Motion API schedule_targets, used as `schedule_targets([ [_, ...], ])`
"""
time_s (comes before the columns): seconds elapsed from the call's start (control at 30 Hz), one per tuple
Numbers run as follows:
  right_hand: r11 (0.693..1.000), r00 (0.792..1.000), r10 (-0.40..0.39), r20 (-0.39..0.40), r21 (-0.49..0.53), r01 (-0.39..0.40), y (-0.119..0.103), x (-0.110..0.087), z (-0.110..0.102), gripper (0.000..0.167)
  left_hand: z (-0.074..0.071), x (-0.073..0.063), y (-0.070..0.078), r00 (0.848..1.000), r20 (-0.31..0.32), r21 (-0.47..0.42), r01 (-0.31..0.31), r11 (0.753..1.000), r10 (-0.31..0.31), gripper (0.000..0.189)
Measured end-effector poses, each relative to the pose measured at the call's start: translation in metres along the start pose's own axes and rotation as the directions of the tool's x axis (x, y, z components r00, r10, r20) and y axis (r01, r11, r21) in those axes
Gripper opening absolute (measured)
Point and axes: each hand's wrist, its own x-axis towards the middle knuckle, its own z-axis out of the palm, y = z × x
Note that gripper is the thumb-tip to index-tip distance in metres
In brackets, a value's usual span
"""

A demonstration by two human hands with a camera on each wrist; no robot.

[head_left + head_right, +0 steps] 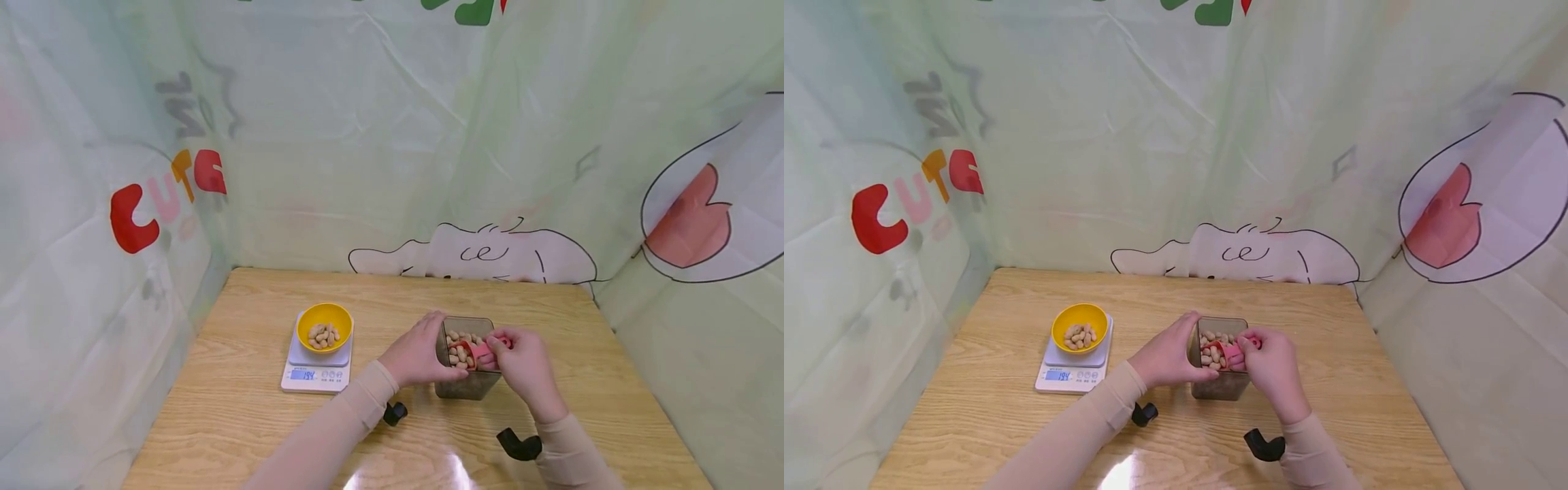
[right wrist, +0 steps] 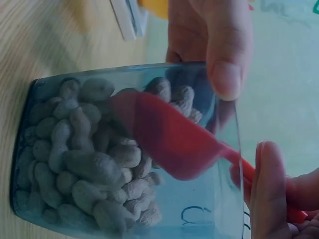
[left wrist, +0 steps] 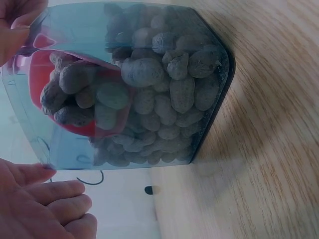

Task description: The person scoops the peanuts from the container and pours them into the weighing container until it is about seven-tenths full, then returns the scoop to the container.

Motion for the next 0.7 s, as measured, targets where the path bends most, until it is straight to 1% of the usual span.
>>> schedule_targets([
  [0.1, 0.999, 1.000, -0.019, -0.020, -0.049, 0.018, -0.001, -0.001, 0.003, 0.020, 0.000, 0.000, 0.000, 1.000, -0.002, -0.009, -0.010, 1.000, 0.010, 0.116],
  [0.17, 0.999, 1.000, -0.011, -0.022, -0.051, 0.010, -0.002, 0.000, 0.004, 0.019, 0.000, 0.000, 0.001, 1.000, -0.001, -0.014, -0.011, 1.000, 0.011, 0.115],
  [0.23, 1.000, 1.000, 0.019, -0.010, 0.002, -0.019, -0.001, 0.001, 0.003, 0.022, -0.001, 0.000, 0.001, 1.000, 0.001, -0.017, -0.005, 1.000, 0.005, 0.115],
  [0.3, 0.994, 0.998, 0.069, 0.011, 0.083, -0.070, 0.000, 0.003, 0.001, 0.025, -0.001, 0.000, 0.001, 1.000, 0.003, -0.014, 0.005, 1.000, -0.005, 0.115],
  [0.4, 0.967, 0.988, 0.151, 0.040, 0.202, -0.156, 0.004, 0.005, -0.006, 0.030, -0.001, 0.000, 0.001, 1.000, 0.008, -0.007, 0.010, 1.000, -0.010, 0.117],
  [0.47, 0.951, 0.980, 0.193, 0.055, 0.236, -0.201, 0.007, 0.005, -0.012, 0.033, 0.000, 0.000, 0.001, 1.000, 0.006, -0.005, 0.012, 1.000, -0.012, 0.118],
  [0.53, 0.940, 0.974, 0.217, 0.068, 0.255, -0.227, 0.009, 0.005, -0.018, 0.035, 0.000, 0.001, 0.001, 1.000, 0.006, -0.005, 0.013, 1.000, -0.013, 0.118],
  [0.63, 0.927, 0.969, 0.233, 0.087, 0.281, -0.249, 0.010, 0.005, -0.024, 0.037, 0.002, 0.001, 0.001, 1.000, 0.002, -0.005, 0.019, 1.000, -0.019, 0.118],
  [0.7, 0.927, 0.971, 0.226, 0.083, 0.288, -0.241, 0.010, 0.004, -0.025, 0.037, 0.002, 0.001, 0.001, 1.000, 0.003, -0.004, 0.021, 1.000, -0.021, 0.119],
])
